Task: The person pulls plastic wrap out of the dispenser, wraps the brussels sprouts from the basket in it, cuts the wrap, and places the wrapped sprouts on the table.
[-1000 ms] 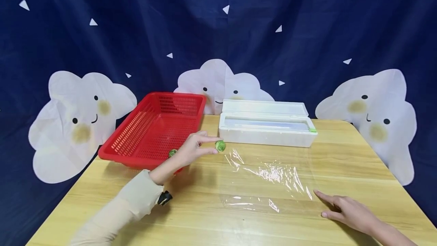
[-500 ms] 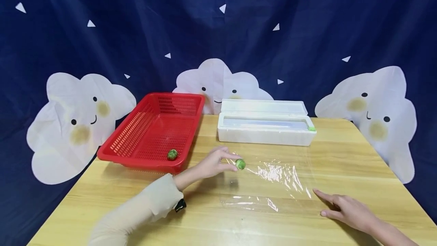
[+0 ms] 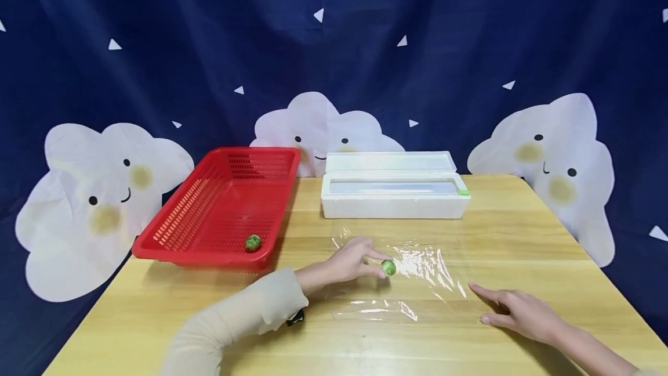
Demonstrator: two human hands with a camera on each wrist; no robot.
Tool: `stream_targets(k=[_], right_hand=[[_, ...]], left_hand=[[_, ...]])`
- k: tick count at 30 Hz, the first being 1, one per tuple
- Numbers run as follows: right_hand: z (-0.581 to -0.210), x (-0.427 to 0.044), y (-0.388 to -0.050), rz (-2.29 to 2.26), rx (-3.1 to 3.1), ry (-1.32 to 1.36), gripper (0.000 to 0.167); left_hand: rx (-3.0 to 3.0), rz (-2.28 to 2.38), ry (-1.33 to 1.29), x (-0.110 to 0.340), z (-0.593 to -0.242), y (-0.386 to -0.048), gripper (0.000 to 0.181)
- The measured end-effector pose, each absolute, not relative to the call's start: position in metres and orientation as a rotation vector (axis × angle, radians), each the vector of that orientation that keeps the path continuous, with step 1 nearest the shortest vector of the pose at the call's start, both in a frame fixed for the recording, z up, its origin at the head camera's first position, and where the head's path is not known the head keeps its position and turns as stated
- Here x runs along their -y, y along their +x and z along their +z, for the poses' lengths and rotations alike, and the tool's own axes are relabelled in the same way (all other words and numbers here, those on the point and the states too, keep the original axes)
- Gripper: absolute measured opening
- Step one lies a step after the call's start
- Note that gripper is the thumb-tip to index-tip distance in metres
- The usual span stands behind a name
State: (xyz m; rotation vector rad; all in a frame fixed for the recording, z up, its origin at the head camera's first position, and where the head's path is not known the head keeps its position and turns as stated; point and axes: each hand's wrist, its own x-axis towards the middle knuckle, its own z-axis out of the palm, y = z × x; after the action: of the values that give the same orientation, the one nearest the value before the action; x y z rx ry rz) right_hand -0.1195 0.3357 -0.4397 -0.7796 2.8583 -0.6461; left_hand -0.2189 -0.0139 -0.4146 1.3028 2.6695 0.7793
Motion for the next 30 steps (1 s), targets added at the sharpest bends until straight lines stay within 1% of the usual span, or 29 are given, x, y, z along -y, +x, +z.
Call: stream_targets(k=[8, 19, 23, 27, 30], right_hand=[[-0.438, -0.332, -0.120, -0.656, -2.852, -0.799, 0.059], [-0.442, -0.330, -0.113, -0.693, -2.839, -0.735, 0.060], [-0.441, -0.331, -0.114, -0.675, -2.860, -0.742, 0.060], [-0.438, -0.331, -0.117, -0.641, -2.864, -0.737, 0.061], [-0.437, -0.333, -0.117, -0.610, -2.879, -0.732, 0.063]], left_hand=[[-2.708, 0.623, 1.333, 0.000, -0.428, -0.218, 0.039], [-2.653, 0.440, 1.269, -0.012, -0.431, -0.211, 0.039], [-2.625, 0.398, 1.301, -0.016, -0.432, -0.212, 0.039], [-2.610, 0.407, 1.331, -0.013, -0.429, -0.217, 0.045], [-2.624, 0.379, 1.285, -0.005, -0.423, -0.217, 0.051]])
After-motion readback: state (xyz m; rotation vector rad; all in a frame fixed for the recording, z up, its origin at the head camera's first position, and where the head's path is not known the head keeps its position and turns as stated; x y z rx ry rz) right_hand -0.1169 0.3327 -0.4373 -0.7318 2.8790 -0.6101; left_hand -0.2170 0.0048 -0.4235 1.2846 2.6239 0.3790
